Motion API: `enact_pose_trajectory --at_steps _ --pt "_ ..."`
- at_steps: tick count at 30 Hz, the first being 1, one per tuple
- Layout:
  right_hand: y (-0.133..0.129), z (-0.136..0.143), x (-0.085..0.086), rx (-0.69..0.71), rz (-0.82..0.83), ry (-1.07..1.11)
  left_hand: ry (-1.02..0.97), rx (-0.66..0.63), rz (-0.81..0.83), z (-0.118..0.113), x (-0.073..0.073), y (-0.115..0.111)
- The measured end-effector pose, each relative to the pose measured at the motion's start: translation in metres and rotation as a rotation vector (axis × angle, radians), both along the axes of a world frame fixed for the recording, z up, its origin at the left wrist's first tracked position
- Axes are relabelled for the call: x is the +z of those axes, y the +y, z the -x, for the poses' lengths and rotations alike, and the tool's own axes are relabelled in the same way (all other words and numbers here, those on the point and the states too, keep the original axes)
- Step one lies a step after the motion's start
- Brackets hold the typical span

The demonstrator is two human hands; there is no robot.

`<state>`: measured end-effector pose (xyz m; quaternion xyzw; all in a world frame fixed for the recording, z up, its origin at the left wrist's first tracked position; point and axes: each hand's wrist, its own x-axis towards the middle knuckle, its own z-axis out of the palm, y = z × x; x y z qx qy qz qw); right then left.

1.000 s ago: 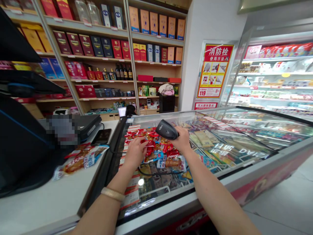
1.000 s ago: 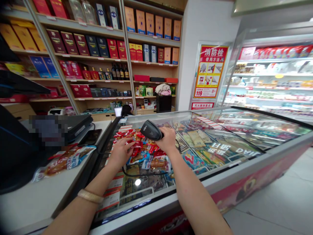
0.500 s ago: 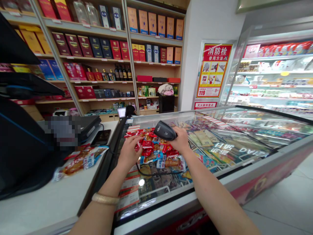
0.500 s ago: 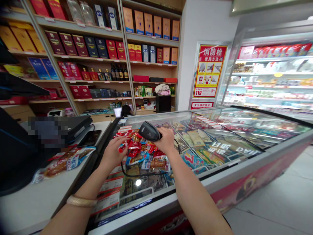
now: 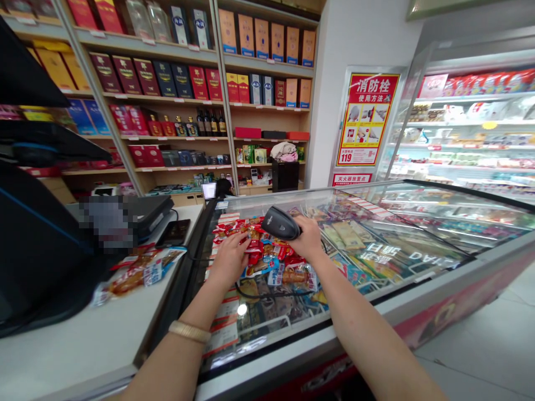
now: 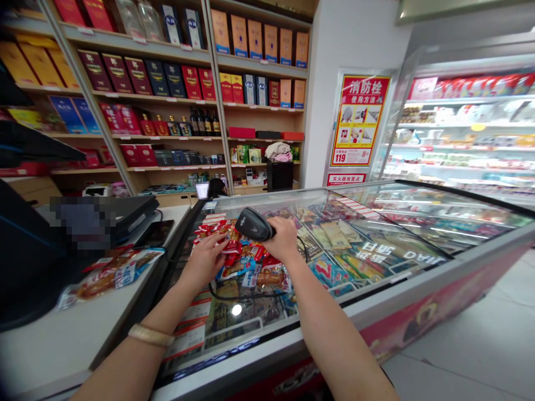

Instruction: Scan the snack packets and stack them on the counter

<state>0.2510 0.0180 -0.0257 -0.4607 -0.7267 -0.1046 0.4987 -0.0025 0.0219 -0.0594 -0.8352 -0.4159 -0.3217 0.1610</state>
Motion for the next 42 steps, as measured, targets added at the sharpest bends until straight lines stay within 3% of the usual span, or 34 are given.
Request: enact_pose_trajectory --at_steps 4,8,12,22,30,36,39,42 --pt "-0.001 0.0 0.0 -0.003 -0.002 0.002 -0.048 -0.035 -0.065 -0.003 0.002 0.002" --pt "0.0 0.0 -0.001 -0.01 -0.008 0.008 -0.179 -0.083 -0.128 -0.004 0.015 -0.007" --pt "0.001 0.0 -0.001 -0.02 -0.01 0.011 -0.308 0.003 -0.147 0.0 0.024 -0.016" --pt "0.001 0.002 -0.004 -0.032 0.014 -0.048 0.043 0.089 0.041 -0.008 -0.005 0.002" --pt "0.001 0.002 -0.004 -0.029 0.024 -0.055 -0.016 0.057 0.023 -0.013 -0.002 0.004" --pt "0.002 0.0 -0.005 -0.03 0.023 -0.015 -0.363 -0.051 -0.006 -0.007 0.013 -0.002" --pt "0.002 -0.001 -0.005 -0.033 0.0 0.007 -0.749 0.017 0.089 -0.002 0.022 -0.009" --pt "0.001 0.0 -0.003 -0.024 -0.007 0.007 -1.254 0.016 0.324 0.0 0.029 -0.013"
